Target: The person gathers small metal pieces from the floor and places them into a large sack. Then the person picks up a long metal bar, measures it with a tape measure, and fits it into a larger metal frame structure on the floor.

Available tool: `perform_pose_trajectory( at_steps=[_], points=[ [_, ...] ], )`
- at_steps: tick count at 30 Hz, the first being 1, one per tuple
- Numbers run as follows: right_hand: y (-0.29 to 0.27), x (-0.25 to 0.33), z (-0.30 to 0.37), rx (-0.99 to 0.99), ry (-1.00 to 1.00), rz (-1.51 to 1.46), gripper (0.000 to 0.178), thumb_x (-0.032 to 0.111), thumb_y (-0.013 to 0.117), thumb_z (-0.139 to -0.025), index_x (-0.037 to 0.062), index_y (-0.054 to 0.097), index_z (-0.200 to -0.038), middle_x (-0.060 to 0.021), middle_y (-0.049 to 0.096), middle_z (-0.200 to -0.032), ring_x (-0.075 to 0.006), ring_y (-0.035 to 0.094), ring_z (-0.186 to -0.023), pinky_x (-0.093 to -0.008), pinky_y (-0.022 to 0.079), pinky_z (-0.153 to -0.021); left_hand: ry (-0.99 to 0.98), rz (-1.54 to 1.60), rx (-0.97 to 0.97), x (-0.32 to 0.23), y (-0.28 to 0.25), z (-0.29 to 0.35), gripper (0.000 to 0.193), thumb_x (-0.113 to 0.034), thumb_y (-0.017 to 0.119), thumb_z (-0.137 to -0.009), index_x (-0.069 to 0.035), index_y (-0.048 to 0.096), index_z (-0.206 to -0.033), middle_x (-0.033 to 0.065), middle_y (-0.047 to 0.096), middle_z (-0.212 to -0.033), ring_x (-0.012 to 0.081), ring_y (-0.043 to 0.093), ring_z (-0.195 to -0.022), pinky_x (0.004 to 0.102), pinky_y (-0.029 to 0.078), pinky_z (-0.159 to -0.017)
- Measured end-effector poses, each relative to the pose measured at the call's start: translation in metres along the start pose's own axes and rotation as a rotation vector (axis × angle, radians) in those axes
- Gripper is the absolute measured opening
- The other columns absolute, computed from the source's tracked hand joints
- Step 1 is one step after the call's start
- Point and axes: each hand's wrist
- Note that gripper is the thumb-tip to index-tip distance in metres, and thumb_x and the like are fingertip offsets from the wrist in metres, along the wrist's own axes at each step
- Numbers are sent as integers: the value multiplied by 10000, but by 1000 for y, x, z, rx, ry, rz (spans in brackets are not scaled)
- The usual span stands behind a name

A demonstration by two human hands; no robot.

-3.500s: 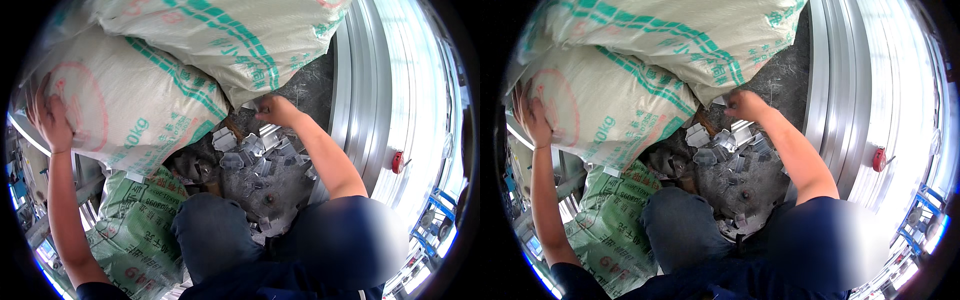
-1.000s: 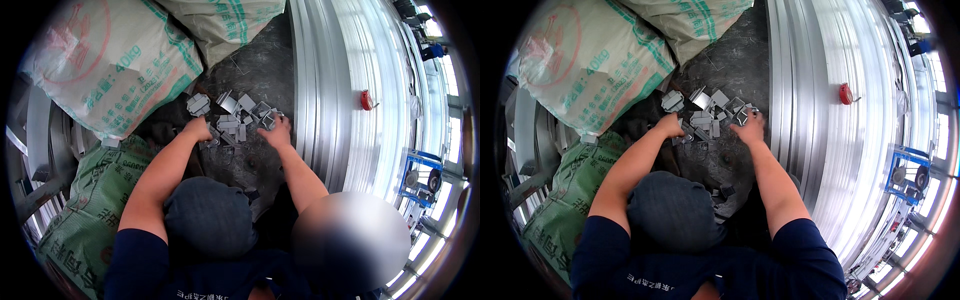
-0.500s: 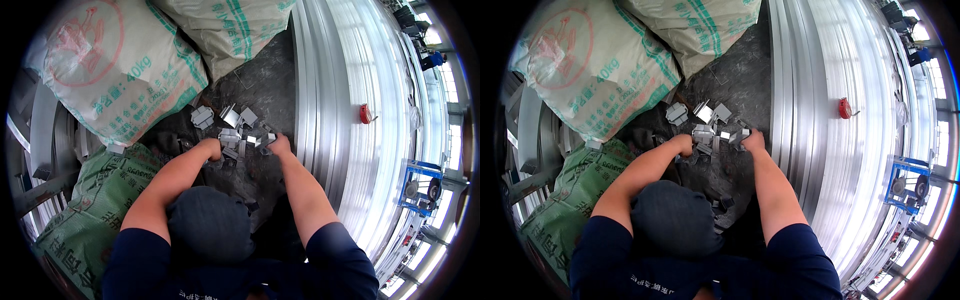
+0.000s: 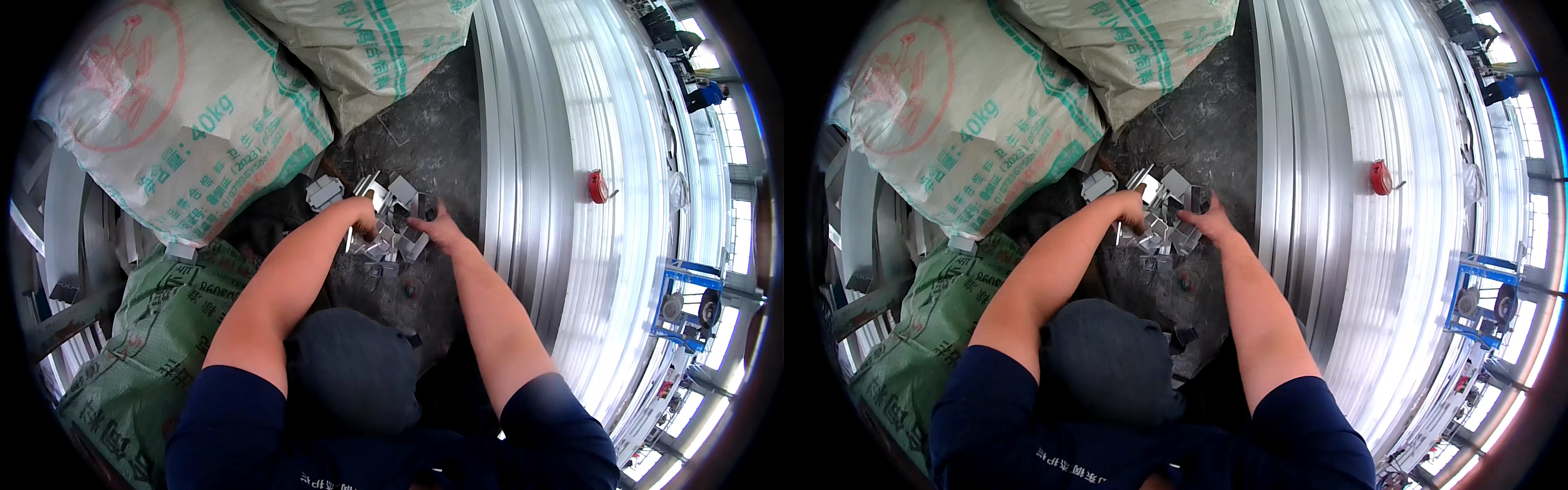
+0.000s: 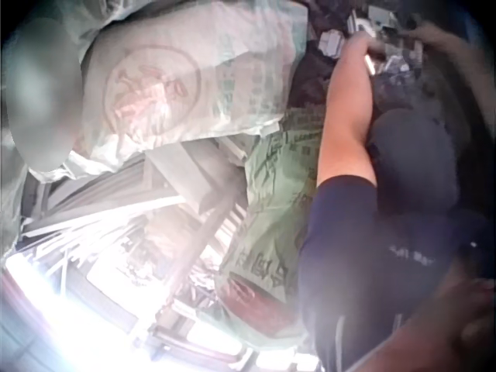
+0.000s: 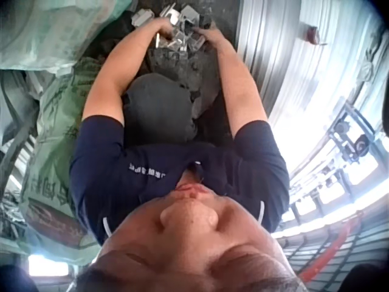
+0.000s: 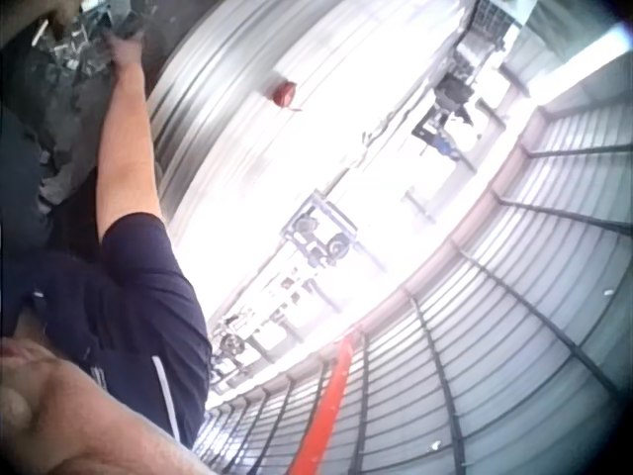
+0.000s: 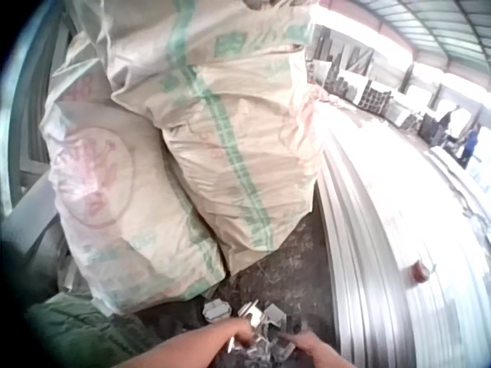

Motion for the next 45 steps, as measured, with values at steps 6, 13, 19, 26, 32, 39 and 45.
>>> perform_pose_trajectory(
  at_steps=[6,13,19,26,32,39,45],
  points=[
    [43,8,-7,-79,103,144,1083,478,861,-606,125,316,-1473,-322,293,-1442,-429,367,-1329,-426,355,-1087,-75,-68,-15,4,23,-19,1238,-238,807,-636,-108,-41,-1528,199,626,-1209,301,630,-1081,388,517,-869],
    [59,0,13,-27,-64,242,1021,418,821,-652,86,307,-1470,-249,293,-1484,-386,410,-1317,-413,384,-1066,66,121,-143,33,39,-5,1160,-168,790,-594,-133,108,-1532,248,617,-1182,348,607,-1091,379,502,-897],
    [60,5,8,191,47,-272,962,132,807,-708,71,238,-1482,-172,565,-1237,-291,608,-1037,-386,521,-823,191,433,-279,61,50,-15,1129,-161,779,-522,-95,230,-1506,246,580,-1244,310,604,-1090,356,490,-903],
    [59,-10,14,175,40,-277,818,86,759,-754,61,321,-1444,-141,584,-1154,-242,622,-932,-354,528,-719,218,578,-200,47,38,2,1107,-175,800,-514,-54,282,-1485,248,521,-1329,303,557,-1168,334,453,-958],
    [49,-4,45,266,150,-560,690,101,738,-781,26,429,-1393,-146,599,-1180,-230,613,-977,-335,516,-781,258,483,-229,54,44,-9,1028,-193,808,-524,45,364,-1419,240,489,-1373,304,516,-1235,328,434,-997],
    [40,-20,48,248,4,-465,545,147,748,-774,-58,569,-1247,-133,656,-1128,-193,612,-988,-315,468,-836,270,373,-278,24,29,9,947,-176,835,-512,78,455,-1342,186,665,-1079,241,651,-960,334,515,-829],
    [35,-4,84,258,106,-534,580,86,747,-762,-100,525,-1264,-161,628,-1157,-211,612,-1006,-318,475,-883,305,257,-266,8,35,21,850,-147,820,-525,103,509,-1275,179,686,-958,223,665,-874,321,523,-776]
  ],
)
Point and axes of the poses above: each hand's wrist, its own z-axis away from the middle knuckle, its own y-axis out of the palm, x = y × z
